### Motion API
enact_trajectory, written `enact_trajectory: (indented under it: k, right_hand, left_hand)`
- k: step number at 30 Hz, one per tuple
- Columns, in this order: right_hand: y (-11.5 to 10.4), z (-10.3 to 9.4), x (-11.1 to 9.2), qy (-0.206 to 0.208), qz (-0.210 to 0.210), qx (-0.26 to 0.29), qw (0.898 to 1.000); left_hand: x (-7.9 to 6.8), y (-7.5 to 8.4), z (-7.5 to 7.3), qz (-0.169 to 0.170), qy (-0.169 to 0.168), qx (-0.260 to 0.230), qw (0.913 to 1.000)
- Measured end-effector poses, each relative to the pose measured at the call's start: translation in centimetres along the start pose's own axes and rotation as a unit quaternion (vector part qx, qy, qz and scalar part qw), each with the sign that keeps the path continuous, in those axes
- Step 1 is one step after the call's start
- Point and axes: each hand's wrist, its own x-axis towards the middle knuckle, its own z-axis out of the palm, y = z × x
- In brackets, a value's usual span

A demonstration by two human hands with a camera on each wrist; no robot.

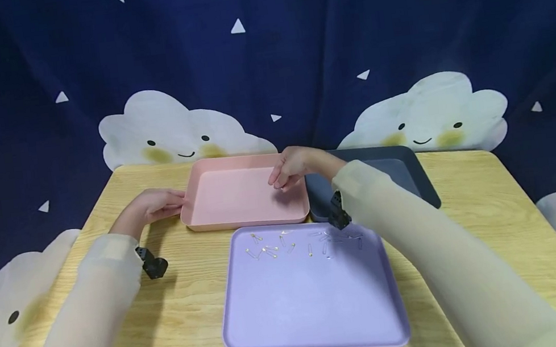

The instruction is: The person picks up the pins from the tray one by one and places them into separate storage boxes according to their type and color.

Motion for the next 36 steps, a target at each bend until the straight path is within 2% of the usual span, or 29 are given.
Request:
enact_trajectory:
  k: [8,18,20,21,22,24,25,27,28,29,31,36]
  right_hand:
    - [-0.3,0.1,1.8,0.007,0.006,-0.018,1.0]
    - [-0.3,0.4,3.8,0.013,0.002,-0.042,0.999]
    - [2.2,-0.8,9.2,-0.005,-0.001,-0.032,0.999]
    - [2.3,-0.9,9.4,-0.01,-0.001,-0.033,0.999]
    - [3.1,-1.5,10.8,-0.025,-0.009,-0.028,0.999]
    - [3.5,-2.0,11.4,-0.023,-0.009,-0.042,0.999]
    - [3.5,-2.0,11.2,-0.016,-0.009,-0.052,0.998]
    - [0.9,-0.9,5.5,0.009,-0.002,-0.075,0.997]
    - [0.8,-0.8,5.1,0.017,0.0,-0.079,0.997]
    - [0.1,-0.3,3.4,0.034,0.011,-0.086,0.996]
    - [-0.1,-0.2,1.9,0.039,0.011,-0.077,0.996]
    - [0.9,-0.5,0.6,0.034,-0.017,-0.076,0.996]
  left_hand:
    - [0.0,0.2,0.1,-0.01,0.008,-0.003,0.9999]
    - [0.4,0.1,0.1,-0.002,0.011,-0.014,0.9998]
    - [0.3,0.0,0.0,-0.004,0.012,-0.015,0.9998]
    - [0.3,0.0,0.0,-0.005,0.013,-0.013,0.9998]
    - [0.3,0.1,0.1,-0.007,0.014,-0.013,0.9998]
    - [0.2,0.2,0.1,-0.008,0.015,-0.01,0.9998]
    - [0.2,0.2,0.1,-0.009,0.015,-0.01,0.9998]
    - [0.1,0.3,0.1,-0.01,0.017,-0.007,0.9998]
    - [0.1,0.3,0.1,-0.01,0.017,-0.007,0.9998]
    - [0.1,0.3,0.1,-0.009,0.015,-0.008,0.9998]
    - [0.1,0.3,0.1,-0.009,0.013,-0.01,0.9998]
    - [0.0,0.3,0.1,-0.016,0.013,-0.015,0.9997]
